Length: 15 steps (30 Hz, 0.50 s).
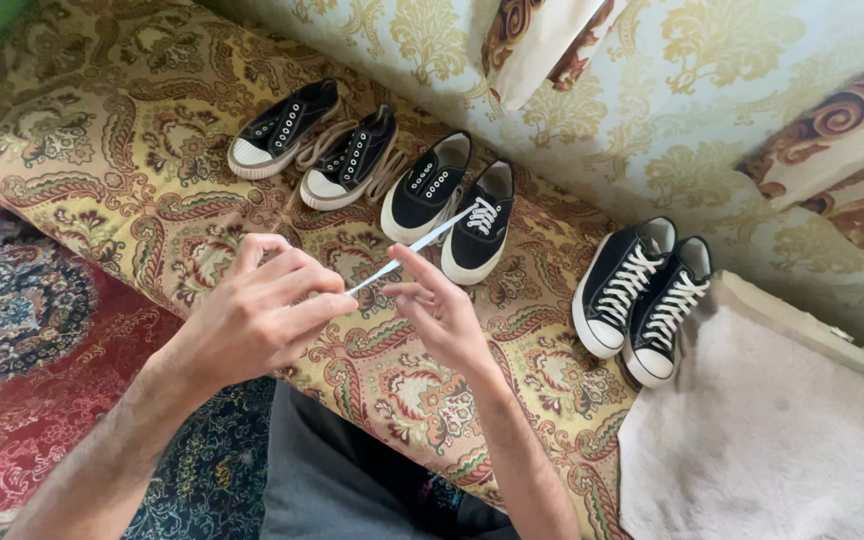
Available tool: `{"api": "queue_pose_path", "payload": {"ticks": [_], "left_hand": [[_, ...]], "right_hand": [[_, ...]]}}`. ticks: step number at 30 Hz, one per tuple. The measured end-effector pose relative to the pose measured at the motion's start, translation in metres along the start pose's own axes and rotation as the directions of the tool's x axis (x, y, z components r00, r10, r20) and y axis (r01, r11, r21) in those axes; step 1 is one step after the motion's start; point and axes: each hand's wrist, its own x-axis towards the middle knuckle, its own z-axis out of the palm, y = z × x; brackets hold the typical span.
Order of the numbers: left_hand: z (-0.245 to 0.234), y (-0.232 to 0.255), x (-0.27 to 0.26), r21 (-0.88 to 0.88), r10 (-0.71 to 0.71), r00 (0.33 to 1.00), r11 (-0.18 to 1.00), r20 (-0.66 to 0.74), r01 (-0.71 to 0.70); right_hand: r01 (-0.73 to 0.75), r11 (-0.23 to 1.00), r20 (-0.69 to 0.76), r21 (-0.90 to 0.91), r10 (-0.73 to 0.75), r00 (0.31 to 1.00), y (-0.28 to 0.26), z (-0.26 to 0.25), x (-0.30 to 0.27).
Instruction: The person threads white shoelaces through the eyelets of black canvas sneakers laid out on a bed, working one shoe at a time and pulling the laces to seat them through the eyelet rows.
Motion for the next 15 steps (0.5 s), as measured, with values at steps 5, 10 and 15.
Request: {"api": "queue_pose_path", "payload": {"ticks": [5, 10, 15], "left_hand": [[0.008, -0.017, -0.009, -0.161, -0.124, 0.991, 0.98, -0.06, 0.113], [0.029, -0.036, -0.002, -0.314, -0.295, 0.951, 0.915, -0.09, 0.254], [0.055, -0.044, 0.021, -0.293, -0.38, 0.923, 0.89, -0.054, 0.349]], "right_hand": [[0.05, 0.997, 0.03, -0.055, -0.049, 0.998, -0.025, 0.012, -0.007], [0.103, 0.983, 0.022, -0.155, -0.101, 0.995, -0.048, 0.013, -0.01], [0.141, 0.966, -0.021, -0.218, -0.149, 0.989, -0.061, 0.003, -0.014]]}}
